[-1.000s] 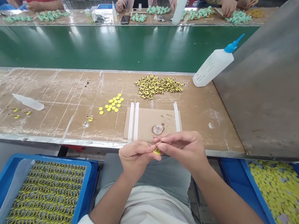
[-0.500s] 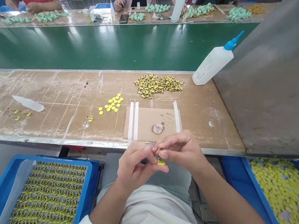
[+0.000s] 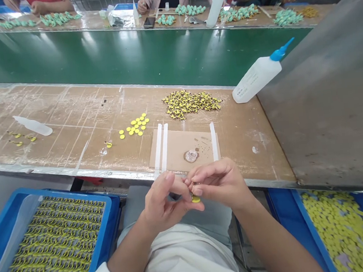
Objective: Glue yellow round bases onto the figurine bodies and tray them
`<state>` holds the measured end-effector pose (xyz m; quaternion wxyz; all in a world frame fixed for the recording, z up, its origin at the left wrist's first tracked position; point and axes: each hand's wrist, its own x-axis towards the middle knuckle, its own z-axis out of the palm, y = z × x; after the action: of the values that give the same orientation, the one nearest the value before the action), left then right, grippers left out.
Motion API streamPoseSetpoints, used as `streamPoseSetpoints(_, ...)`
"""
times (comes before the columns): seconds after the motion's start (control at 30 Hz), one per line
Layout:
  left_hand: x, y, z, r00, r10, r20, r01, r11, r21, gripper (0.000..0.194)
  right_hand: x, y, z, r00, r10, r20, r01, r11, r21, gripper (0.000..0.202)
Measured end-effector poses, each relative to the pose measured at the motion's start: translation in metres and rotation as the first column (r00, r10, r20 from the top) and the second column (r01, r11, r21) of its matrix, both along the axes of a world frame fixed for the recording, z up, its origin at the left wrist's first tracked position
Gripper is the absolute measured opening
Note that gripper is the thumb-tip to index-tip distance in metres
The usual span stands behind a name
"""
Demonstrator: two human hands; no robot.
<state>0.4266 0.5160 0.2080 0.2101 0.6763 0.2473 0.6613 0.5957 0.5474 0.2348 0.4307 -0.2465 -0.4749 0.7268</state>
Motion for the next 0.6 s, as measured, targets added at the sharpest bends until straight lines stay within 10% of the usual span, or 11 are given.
streamPoseSetpoints(0.6, 0.0070, -0.0030, -0.0054, 0.985, -0.041, 0.165, 0.057, 0.994, -0.094, 0.091, -0.0012, -0.0001, -0.0032, 0.997, -0.035, 0.064, 0.033, 0.999, 0.038, 0.020)
